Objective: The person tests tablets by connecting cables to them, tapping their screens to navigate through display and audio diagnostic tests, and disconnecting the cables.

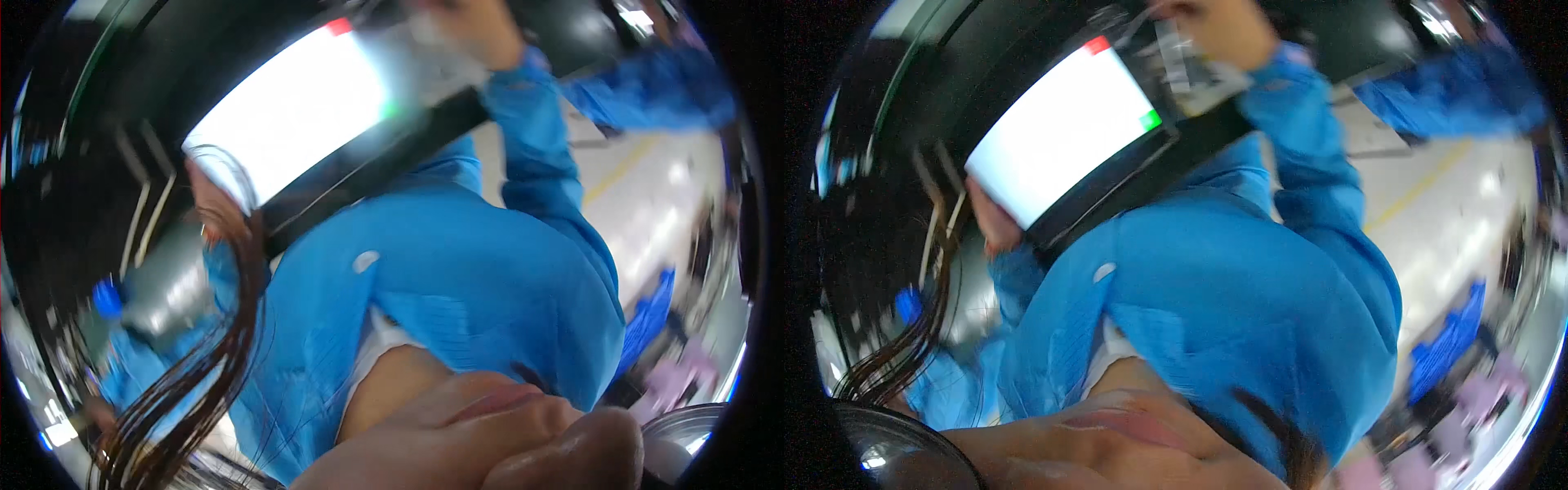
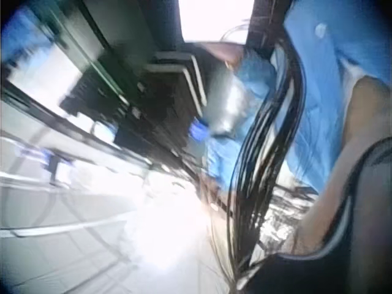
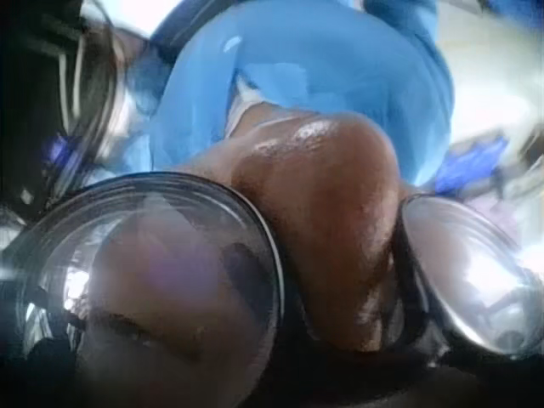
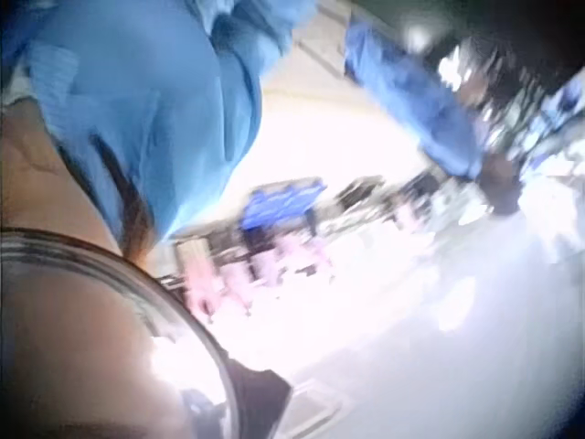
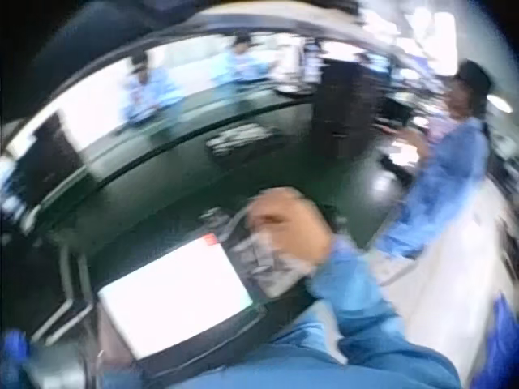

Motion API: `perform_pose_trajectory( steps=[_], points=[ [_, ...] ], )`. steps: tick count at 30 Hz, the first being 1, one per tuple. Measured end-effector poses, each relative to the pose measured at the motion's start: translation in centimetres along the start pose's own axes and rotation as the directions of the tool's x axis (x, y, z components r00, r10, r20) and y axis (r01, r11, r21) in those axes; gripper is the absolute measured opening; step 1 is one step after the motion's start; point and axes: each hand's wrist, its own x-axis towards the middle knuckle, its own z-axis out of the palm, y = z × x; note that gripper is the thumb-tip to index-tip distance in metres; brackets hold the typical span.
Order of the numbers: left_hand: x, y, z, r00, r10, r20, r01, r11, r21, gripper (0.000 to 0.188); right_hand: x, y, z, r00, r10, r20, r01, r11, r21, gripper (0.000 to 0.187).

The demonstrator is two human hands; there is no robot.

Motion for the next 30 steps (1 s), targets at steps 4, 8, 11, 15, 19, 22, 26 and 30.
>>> perform_pose_trajectory(
  steps=[4,8,11,15,19,22,26,30],
  points=[
    [-1.7,3.1,3.4,0.985,-0.17,-0.014,0.166,0.978,-0.13,0.053,-3.2,3.2,-0.3,0.961,0.277,0.024,-0.275,0.932,0.236,0.015],
    [-1.4,3.4,1.8,0.977,-0.16,0.14,0.181,0.971,-0.154,0.058,-1.8,0.8,1.3,0.97,0.198,0.139,-0.241,0.824,0.512,0.013],
    [-1.2,2.8,1.7,0.989,-0.143,0.036,0.148,0.965,-0.217,0.057,-1.2,-1.9,3.1,0.965,0.138,0.224,-0.23,0.856,0.464,0.016],
    [-1.6,2.9,1.0,0.979,-0.166,-0.114,0.152,0.98,-0.126,0.057,0.6,-7.1,7.4,0.941,0.041,0.337,-0.208,0.854,0.477,0.041],
    [-0.9,4.7,3.5,0.942,-0.087,0.323,0.215,0.898,-0.384,0.067,1.7,-8.8,13.6,0.949,-0.294,-0.116,0.287,0.955,-0.071,0.022],
    [-0.7,4.1,3.7,0.956,-0.14,0.258,0.259,0.816,-0.517,0.065,0.5,-8.8,13.2,0.907,-0.417,-0.05,0.399,0.892,-0.212,0.029],
    [-0.6,3.9,4.4,0.956,-0.156,0.249,0.265,0.824,-0.5,0.062,-1.0,-6.3,10.9,0.823,-0.397,0.407,0.445,0.895,-0.025,0.027],
    [-0.4,3.7,4.6,0.982,-0.12,0.143,0.166,0.912,-0.375,0.057,-3.3,-4.3,7.5,0.937,-0.208,0.282,0.225,0.974,-0.03,0.013]
  ],
)
